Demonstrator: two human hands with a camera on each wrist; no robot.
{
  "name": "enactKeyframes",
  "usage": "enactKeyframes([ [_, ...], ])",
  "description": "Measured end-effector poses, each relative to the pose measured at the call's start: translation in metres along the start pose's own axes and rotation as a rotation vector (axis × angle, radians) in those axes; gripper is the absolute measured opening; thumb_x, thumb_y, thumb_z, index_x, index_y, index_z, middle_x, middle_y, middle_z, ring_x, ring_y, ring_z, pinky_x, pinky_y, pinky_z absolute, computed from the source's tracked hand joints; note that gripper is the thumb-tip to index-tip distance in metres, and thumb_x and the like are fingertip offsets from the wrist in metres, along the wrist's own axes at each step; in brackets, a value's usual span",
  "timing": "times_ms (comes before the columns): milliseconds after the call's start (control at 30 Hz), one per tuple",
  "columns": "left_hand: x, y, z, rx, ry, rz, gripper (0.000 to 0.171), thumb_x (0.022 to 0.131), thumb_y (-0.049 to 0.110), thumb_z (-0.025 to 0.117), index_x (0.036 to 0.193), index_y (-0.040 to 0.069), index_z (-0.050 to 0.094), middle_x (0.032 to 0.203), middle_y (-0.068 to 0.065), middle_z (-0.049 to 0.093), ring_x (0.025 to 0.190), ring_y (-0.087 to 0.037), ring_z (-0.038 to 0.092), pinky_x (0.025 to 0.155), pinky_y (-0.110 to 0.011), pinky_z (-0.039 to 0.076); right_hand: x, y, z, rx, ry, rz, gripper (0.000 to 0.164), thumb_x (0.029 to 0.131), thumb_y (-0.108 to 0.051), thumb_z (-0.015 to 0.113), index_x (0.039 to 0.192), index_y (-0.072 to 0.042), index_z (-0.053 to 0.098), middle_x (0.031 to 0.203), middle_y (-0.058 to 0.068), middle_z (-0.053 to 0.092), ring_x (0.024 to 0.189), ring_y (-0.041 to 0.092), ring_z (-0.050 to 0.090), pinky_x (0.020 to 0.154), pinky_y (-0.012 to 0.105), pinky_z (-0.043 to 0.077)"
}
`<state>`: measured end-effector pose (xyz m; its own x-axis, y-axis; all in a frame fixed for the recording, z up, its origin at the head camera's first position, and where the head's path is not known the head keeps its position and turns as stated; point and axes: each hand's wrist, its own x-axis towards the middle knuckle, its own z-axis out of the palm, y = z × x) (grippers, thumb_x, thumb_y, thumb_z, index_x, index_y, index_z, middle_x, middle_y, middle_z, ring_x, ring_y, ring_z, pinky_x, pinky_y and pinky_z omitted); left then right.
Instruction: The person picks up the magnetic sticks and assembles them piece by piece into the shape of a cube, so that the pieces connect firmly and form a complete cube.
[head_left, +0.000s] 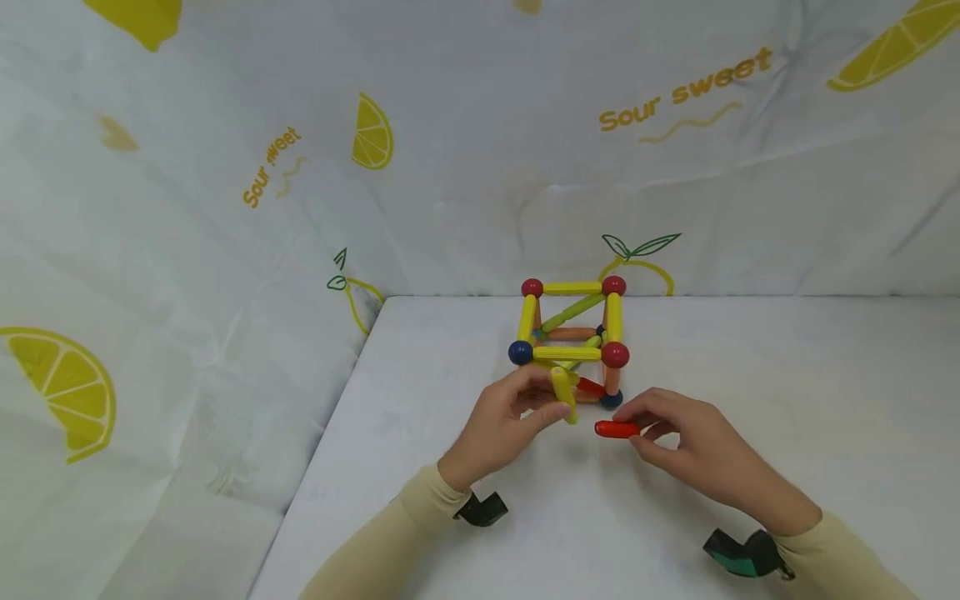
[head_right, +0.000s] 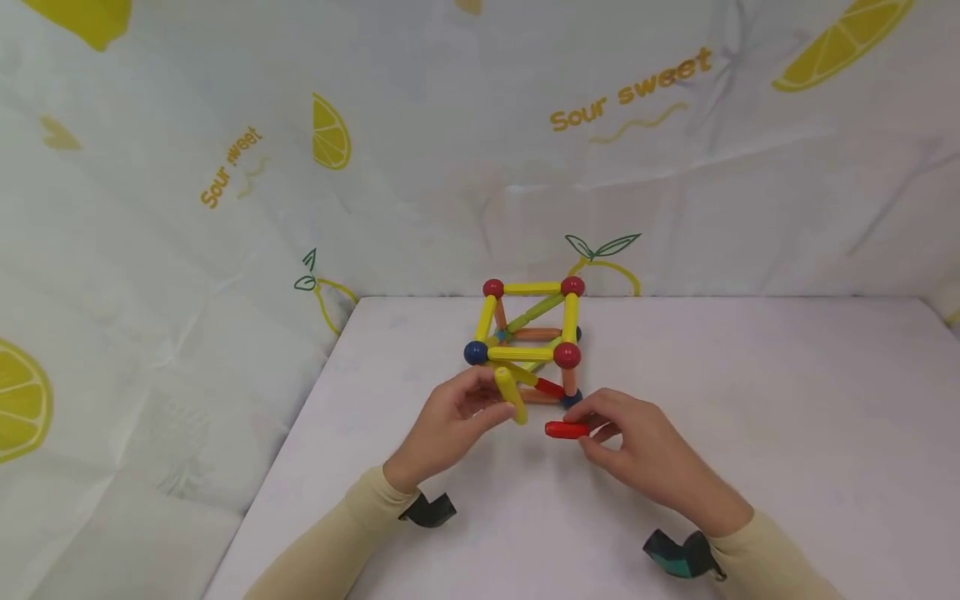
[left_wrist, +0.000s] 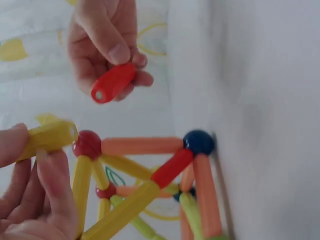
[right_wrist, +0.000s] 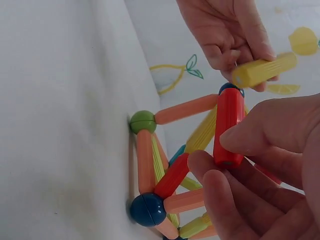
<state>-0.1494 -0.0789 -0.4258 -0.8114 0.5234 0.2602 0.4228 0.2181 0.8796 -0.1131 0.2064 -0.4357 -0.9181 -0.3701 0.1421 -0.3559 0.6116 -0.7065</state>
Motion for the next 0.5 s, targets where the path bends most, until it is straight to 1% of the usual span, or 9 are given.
enactKeyframes([
  [33, -0.0002, 0.0005, 0.0004, -0.081, -0.005, -0.016, 0.032, 0.104, 0.021, 0.076, 0.133, 0.014, 0.065, 0.125, -0.002, 0.072, 0.110, -0.013, 0.072, 0.097, -0.030, 0.063, -0.0001, -0.0006, -0.0002, 0.006, 0.006, -0.008, 0.036, 0.091, -0.005, 0.084, 0.120, -0.025, 0.075, 0.115, -0.009, 0.075, 0.099, 0.006, 0.070, 0.082, 0.024, 0.064],
  [100, -0.0008, 0.0012, 0.0013, -0.198, -0.020, -0.033, 0.033, 0.103, 0.014, 0.075, 0.132, 0.009, 0.061, 0.129, -0.008, 0.072, 0.114, -0.019, 0.075, 0.099, -0.033, 0.063, -0.0002, -0.0014, -0.0010, 0.016, 0.018, -0.023, 0.036, 0.091, -0.004, 0.084, 0.119, -0.025, 0.074, 0.115, -0.009, 0.075, 0.098, 0.004, 0.070, 0.082, 0.022, 0.063],
  [133, -0.0010, 0.0015, 0.0017, -0.230, -0.026, -0.036, 0.033, 0.102, 0.012, 0.076, 0.131, 0.008, 0.061, 0.131, -0.010, 0.072, 0.115, -0.020, 0.075, 0.099, -0.033, 0.063, -0.0003, -0.0017, -0.0015, 0.019, 0.026, -0.029, 0.036, 0.091, -0.003, 0.084, 0.119, -0.025, 0.074, 0.115, -0.009, 0.075, 0.098, 0.004, 0.070, 0.082, 0.021, 0.063],
  [200, -0.0014, 0.0009, 0.0029, -0.247, -0.034, -0.033, 0.032, 0.101, 0.009, 0.076, 0.129, 0.007, 0.060, 0.132, -0.011, 0.073, 0.115, -0.020, 0.076, 0.098, -0.032, 0.063, -0.0005, -0.0021, -0.0029, 0.019, 0.041, -0.034, 0.036, 0.092, -0.003, 0.083, 0.119, -0.024, 0.074, 0.115, -0.007, 0.075, 0.097, 0.004, 0.070, 0.082, 0.021, 0.062],
  [333, -0.0021, -0.0015, 0.0052, -0.227, -0.035, -0.042, 0.029, 0.100, 0.011, 0.078, 0.124, 0.011, 0.061, 0.133, -0.009, 0.074, 0.114, -0.015, 0.075, 0.095, -0.032, 0.064, -0.0009, -0.0030, -0.0062, 0.025, 0.051, -0.014, 0.034, 0.092, -0.004, 0.083, 0.120, -0.023, 0.074, 0.116, -0.005, 0.076, 0.096, 0.006, 0.072, 0.082, 0.018, 0.061],
  [400, -0.0023, -0.0014, 0.0058, -0.181, -0.032, -0.046, 0.028, 0.101, 0.013, 0.078, 0.123, 0.012, 0.062, 0.131, -0.006, 0.074, 0.112, -0.013, 0.074, 0.095, -0.034, 0.065, -0.0012, -0.0032, -0.0072, 0.027, 0.051, -0.004, 0.034, 0.092, -0.004, 0.083, 0.120, -0.022, 0.074, 0.117, -0.004, 0.076, 0.096, 0.007, 0.073, 0.082, 0.017, 0.060],
  [433, -0.0026, -0.0012, 0.0058, -0.130, -0.031, -0.043, 0.027, 0.100, 0.015, 0.079, 0.123, 0.014, 0.064, 0.129, -0.003, 0.075, 0.111, -0.011, 0.073, 0.094, -0.034, 0.065, -0.0011, -0.0029, -0.0072, 0.026, 0.051, -0.004, 0.034, 0.093, -0.004, 0.083, 0.120, -0.022, 0.074, 0.117, -0.004, 0.076, 0.096, 0.007, 0.072, 0.082, 0.017, 0.060],
  [467, -0.0030, 0.0000, 0.0053, -0.057, -0.036, -0.032, 0.026, 0.100, 0.017, 0.079, 0.123, 0.015, 0.066, 0.128, 0.000, 0.076, 0.110, -0.010, 0.072, 0.094, -0.033, 0.065, -0.0013, -0.0027, -0.0074, 0.022, 0.054, -0.005, 0.034, 0.093, -0.005, 0.083, 0.120, -0.023, 0.074, 0.117, -0.005, 0.076, 0.096, 0.007, 0.072, 0.082, 0.017, 0.060],
  [500, -0.0037, 0.0023, 0.0043, 0.040, -0.045, -0.018, 0.026, 0.100, 0.019, 0.080, 0.124, 0.017, 0.068, 0.126, 0.003, 0.076, 0.110, -0.008, 0.071, 0.095, -0.033, 0.064, -0.0016, -0.0025, -0.0075, 0.019, 0.058, -0.011, 0.034, 0.093, -0.005, 0.083, 0.120, -0.022, 0.074, 0.117, -0.005, 0.076, 0.097, 0.007, 0.072, 0.082, 0.017, 0.060],
])
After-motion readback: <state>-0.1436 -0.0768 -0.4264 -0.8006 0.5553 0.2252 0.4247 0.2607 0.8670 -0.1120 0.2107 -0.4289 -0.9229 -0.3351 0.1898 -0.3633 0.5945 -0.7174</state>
